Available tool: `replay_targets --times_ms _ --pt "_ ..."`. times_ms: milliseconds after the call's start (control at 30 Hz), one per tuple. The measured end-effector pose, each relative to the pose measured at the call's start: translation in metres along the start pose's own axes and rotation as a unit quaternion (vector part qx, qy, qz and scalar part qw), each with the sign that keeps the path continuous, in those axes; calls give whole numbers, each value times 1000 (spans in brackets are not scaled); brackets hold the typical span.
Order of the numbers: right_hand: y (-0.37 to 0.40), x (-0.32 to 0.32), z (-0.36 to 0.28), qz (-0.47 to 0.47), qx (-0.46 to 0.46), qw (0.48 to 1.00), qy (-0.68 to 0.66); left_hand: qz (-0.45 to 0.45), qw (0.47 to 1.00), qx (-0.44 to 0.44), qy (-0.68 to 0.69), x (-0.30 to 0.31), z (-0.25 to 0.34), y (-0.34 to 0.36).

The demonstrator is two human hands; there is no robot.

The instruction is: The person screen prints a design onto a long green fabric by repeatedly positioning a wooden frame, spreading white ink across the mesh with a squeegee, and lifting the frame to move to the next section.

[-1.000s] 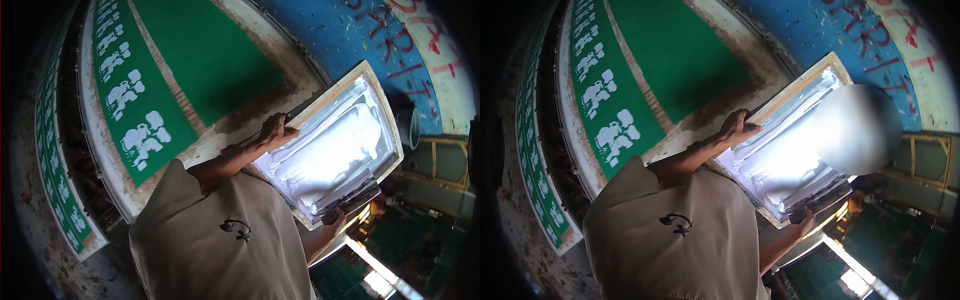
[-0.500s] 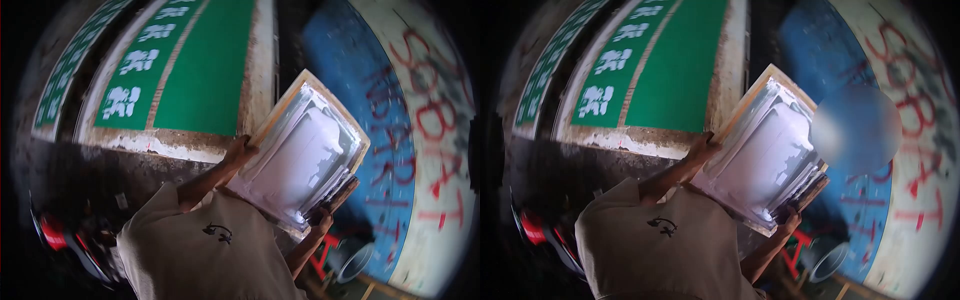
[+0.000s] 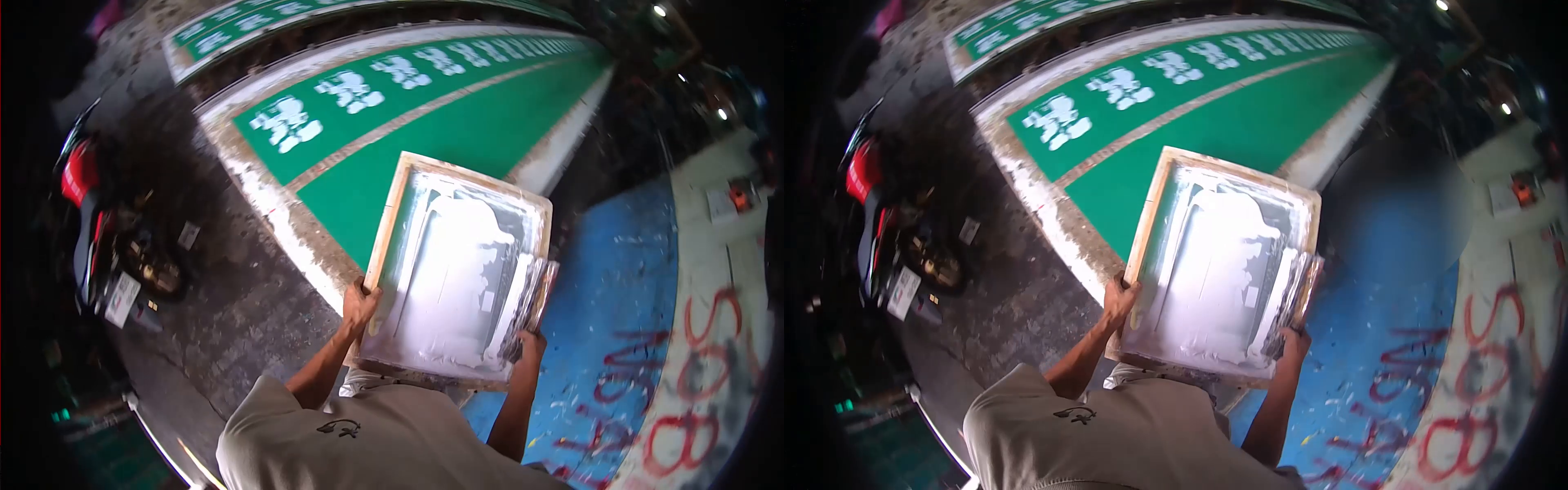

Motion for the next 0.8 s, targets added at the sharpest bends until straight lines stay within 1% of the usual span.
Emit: replay_targets --times_ms 33,67,100,133,200,267,300,333,400,433,467,500,533,567,600,633,667,700,733,767,800 --pt "-25 -23 -10 0 -2 1000 7 36 998 7 43 7 -19 -4" --pt "-50 -49 -25 -4 0 1000 15 66 996 13 50 16 -22 -1" --pt "-64 -89 -51 -74 16 997 10 125 991 36 39 28 -25 -1" --pt "-97 -121 -56 -98 28 993 61 182 981 60 29 39 -28 0" --pt "-116 -199 -111 -227 115 958 129 232 968 82 41 41 -32 -2" --pt "-162 -267 -121 -302 104 934 159 322 942 76 46 37 -32 -9" --pt "-208 -302 -113 -321 158 917 175 348 934 66 53 30 -34 -14" --pt "-227 -332 -118 -372 222 881 190 367 926 69 56 18 -37 -13" --pt "-258 -376 -114 -374 238 861 248 421 905 49 22 5 -40 -18" --pt "-265 -385 -108 -391 237 855 245 464 884 47 9 -3 -69 -24" --pt "-279 -388 -96 -383 179 875 236 479 876 49 1 -2 -60 -13" --pt "-284 -388 -90 -371 117 892 230 470 880 67 19 -5 -50 -5" --pt "-282 -385 -87 -381 112 888 232 458 884 89 40 -14 -44 3" --pt "-273 -366 -87 -373 91 895 227 453 889 68 24 -17 -41 10" --pt "-268 -348 -85 -362 68 902 224 455 887 79 20 -20 -36 17" --pt "-279 -345 -71 -353 95 905 218 470 879 81 5 -19 -30 25" --pt "-278 -339 -68 -359 88 902 223 484 871 83 -11 -18 -23 31" --pt "-266 -334 -71 -387 73 895 210 498 864 69 -25 -18 -15 36" --pt "-255 -333 -70 -414 57 886 199 499 863 81 -28 -16 -12 40" --pt "-255 -331 -66 -401 77 891 198 492 864 90 -64 -13 -6 44" --pt "-257 -328 -60 -404 71 888 207 484 864 97 -100 -11 -3 47"
Point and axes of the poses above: each hand's wrist, its own y-axis away from the middle knuckle, its own x-axis out of the back of the hand, z = x × y, the point moved 9 cm from there along -y, towards the middle knuckle, and after that the axes turned 6 degrees about y, right-handed, at the moved point
